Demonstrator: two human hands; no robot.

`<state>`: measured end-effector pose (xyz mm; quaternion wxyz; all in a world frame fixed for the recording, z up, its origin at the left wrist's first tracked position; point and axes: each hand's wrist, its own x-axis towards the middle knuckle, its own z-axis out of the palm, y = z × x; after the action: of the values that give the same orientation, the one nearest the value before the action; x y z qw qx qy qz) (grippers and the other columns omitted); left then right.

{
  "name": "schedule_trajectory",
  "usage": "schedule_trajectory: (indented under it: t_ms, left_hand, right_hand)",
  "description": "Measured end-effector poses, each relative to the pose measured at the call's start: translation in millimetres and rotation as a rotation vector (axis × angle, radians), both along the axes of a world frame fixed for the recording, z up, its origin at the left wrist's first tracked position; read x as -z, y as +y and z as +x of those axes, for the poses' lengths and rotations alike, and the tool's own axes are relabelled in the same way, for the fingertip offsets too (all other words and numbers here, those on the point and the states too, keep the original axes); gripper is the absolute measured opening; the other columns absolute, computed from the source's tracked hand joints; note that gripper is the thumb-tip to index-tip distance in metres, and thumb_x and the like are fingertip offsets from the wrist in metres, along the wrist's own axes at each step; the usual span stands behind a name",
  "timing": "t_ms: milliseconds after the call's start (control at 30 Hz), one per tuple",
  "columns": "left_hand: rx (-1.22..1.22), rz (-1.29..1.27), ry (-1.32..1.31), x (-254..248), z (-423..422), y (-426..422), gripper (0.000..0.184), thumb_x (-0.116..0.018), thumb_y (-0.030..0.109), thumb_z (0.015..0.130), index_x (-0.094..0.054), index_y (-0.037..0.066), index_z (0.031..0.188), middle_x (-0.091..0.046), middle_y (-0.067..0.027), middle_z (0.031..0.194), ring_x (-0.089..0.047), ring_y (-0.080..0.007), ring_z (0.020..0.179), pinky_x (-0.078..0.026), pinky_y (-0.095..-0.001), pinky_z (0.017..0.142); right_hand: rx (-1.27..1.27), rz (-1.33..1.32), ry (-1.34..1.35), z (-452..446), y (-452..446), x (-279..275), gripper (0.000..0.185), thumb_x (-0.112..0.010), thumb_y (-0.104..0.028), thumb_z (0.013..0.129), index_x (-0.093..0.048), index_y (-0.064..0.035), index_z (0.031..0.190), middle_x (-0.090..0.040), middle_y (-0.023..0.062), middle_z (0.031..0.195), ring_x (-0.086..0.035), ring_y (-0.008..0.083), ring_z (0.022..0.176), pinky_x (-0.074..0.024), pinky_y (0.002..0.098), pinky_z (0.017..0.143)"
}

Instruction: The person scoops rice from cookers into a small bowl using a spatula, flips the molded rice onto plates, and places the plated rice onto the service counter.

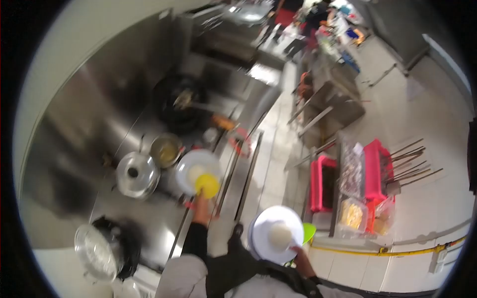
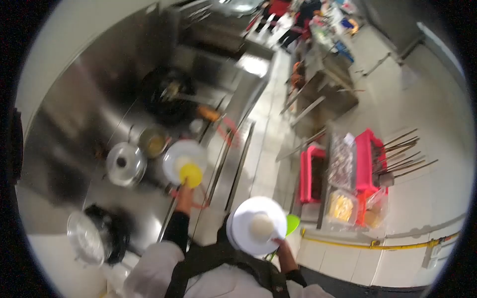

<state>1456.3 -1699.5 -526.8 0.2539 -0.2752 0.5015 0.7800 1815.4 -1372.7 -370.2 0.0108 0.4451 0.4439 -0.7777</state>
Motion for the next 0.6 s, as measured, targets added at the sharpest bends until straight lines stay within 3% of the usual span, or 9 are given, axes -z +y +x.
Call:
schedule_trajectory:
  t_ms: [33,167,200,233,300,400,500,567,600]
  left_hand:
    - [-0.103,-0.019,0.074,39,-9,11,0.055,-0.050,0.040,0.083,-0.045,0.006,0.126,-0.057,-0.0108,0.113,-0.057,-0.0247,0.095,-0.048,-0.0436,0.073]
    - [-0.558,-0.201,0.317,109,-25,48,0.036,-0.055,0.002,0.080,-0.050,-0.001,0.116,-0.055,-0.0152,0.109,-0.059,-0.0255,0.091,-0.052,-0.0373,0.071]
    - [-0.791,-0.027,0.226,82,-23,58,0.037,-0.055,-0.002,0.078,-0.049,0.000,0.115,-0.054,-0.0155,0.108,-0.058,-0.0280,0.092,-0.053,-0.0398,0.070]
    - [-0.873,-0.069,0.228,74,-20,69,0.040,-0.055,-0.005,0.077,-0.047,0.001,0.115,-0.053,-0.0145,0.109,-0.057,-0.0294,0.096,-0.054,-0.0407,0.069]
    - [-0.968,0.202,0.195,63,-17,74,0.041,-0.056,0.000,0.079,-0.046,0.002,0.119,-0.053,-0.0147,0.111,-0.054,-0.0297,0.101,-0.051,-0.0447,0.076]
    - [-0.744,0.201,0.001,80,-22,68,0.038,-0.054,0.007,0.082,-0.046,0.002,0.119,-0.053,-0.0139,0.112,-0.052,-0.0292,0.103,-0.045,-0.0474,0.085]
    - [-0.845,0.265,-0.048,91,-34,75,0.044,-0.048,0.005,0.081,-0.043,0.003,0.125,-0.050,-0.0121,0.117,-0.050,-0.0279,0.105,-0.041,-0.0448,0.090]
    - [-0.892,0.201,-0.091,105,-40,83,0.037,-0.047,0.011,0.085,-0.047,0.004,0.121,-0.053,-0.0113,0.116,-0.051,-0.0270,0.105,-0.042,-0.0432,0.090]
    - [-0.924,0.167,-0.122,113,-34,89,0.035,-0.047,0.013,0.086,-0.049,0.004,0.119,-0.054,-0.0109,0.115,-0.052,-0.0266,0.104,-0.043,-0.0424,0.090]
  right_hand:
    - [-0.001,-0.015,-0.022,-9,15,0,0.041,-0.059,-0.007,0.076,-0.051,0.0037,0.114,-0.058,0.0150,0.107,-0.058,0.0258,0.096,-0.0483,0.0376,0.085]
    - [-0.058,-0.184,-0.144,-75,95,-16,0.041,-0.058,0.000,0.077,-0.049,-0.0007,0.117,-0.053,0.0144,0.114,-0.056,0.0239,0.102,-0.0465,0.0374,0.089]
    - [-0.077,-0.213,-0.160,-92,111,-24,0.042,-0.058,0.002,0.077,-0.049,-0.0018,0.118,-0.052,0.0142,0.116,-0.056,0.0234,0.103,-0.0460,0.0373,0.090]
    - [-0.101,-0.218,-0.168,-107,125,-32,0.043,-0.058,0.004,0.077,-0.048,-0.0029,0.118,-0.051,0.0140,0.117,-0.055,0.0230,0.105,-0.0456,0.0372,0.091]
    - [-0.206,-0.082,-0.131,-139,152,-58,0.044,-0.061,0.000,0.075,-0.049,-0.0024,0.117,-0.054,0.0137,0.113,-0.057,0.0240,0.102,-0.0472,0.0381,0.089]
    - [-0.303,0.053,-0.060,-187,193,-69,0.049,-0.066,-0.011,0.070,-0.051,0.0008,0.115,-0.061,0.0132,0.100,-0.062,0.0272,0.091,-0.0514,0.0401,0.081]
    - [-0.298,-0.103,-0.046,-237,234,-41,0.045,-0.065,-0.011,0.073,-0.052,-0.0001,0.114,-0.061,0.0113,0.099,-0.062,0.0251,0.090,-0.0505,0.0382,0.081]
    - [-0.399,-0.118,-0.039,-276,245,-61,0.035,-0.062,-0.011,0.079,-0.054,-0.0019,0.112,-0.062,0.0078,0.098,-0.060,0.0208,0.092,-0.0485,0.0338,0.082]
    - [-0.494,0.024,-0.003,-291,259,-42,0.031,-0.060,-0.009,0.080,-0.055,-0.0035,0.110,-0.062,0.0074,0.097,-0.060,0.0210,0.091,-0.0474,0.0330,0.083]
